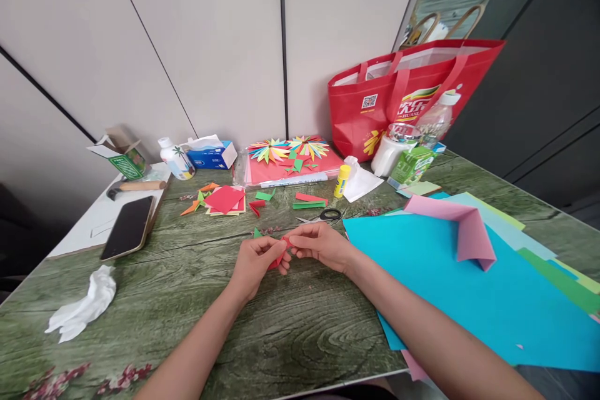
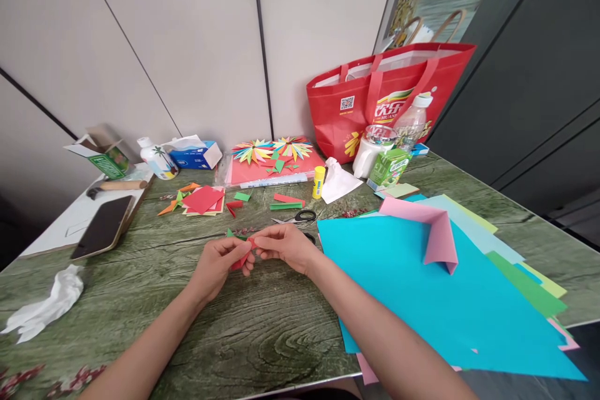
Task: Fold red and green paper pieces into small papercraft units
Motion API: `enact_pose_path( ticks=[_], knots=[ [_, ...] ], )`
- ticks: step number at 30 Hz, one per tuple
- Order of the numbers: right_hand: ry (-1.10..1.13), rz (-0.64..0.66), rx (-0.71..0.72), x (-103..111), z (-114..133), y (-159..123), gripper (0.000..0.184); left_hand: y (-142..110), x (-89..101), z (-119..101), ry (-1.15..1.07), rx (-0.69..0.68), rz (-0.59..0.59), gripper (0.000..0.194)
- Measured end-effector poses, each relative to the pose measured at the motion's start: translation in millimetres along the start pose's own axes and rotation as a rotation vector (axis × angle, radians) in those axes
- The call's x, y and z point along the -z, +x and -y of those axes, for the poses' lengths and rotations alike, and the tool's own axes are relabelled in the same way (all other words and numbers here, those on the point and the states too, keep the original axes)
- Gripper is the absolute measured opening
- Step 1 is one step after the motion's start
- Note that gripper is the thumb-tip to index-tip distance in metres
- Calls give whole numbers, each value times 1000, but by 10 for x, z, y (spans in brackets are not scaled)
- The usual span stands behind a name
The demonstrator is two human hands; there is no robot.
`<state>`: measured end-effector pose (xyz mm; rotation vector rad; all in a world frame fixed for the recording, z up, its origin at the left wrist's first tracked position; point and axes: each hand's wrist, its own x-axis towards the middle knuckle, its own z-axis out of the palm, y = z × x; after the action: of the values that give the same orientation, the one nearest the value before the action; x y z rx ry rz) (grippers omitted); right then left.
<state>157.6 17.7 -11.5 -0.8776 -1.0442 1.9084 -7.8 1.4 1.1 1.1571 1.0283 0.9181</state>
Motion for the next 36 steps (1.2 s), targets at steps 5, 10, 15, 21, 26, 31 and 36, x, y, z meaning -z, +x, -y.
enact_pose_path(
  ticks=[5,10,15,21,26,31,36],
  knots=[
    [-120,-105,70,-35,-15,5,28,-12,-11,-16,-12,-4,5,22],
    [-241,-186,151,-88,-25,5,27,5,-3,3,-16,10,16,25],
    [-238,-183,146,-94,-15,-8,26,19,-13,10,6,-1,25,28],
    [-85,-88,50,-80,-18,0,32,9,-7,25,13,-8,44,24],
    [47,-26,-44,-41,-37,17,29,-2,1,21,-25,9,65,25],
    [59,-30,-16,-25,-74,23,27,-10,-21,-5,-20,13,58,27],
    [-68,-79,52,-56,-77,17,28,-16,-37,-11,-16,22,68,27]
  ],
)
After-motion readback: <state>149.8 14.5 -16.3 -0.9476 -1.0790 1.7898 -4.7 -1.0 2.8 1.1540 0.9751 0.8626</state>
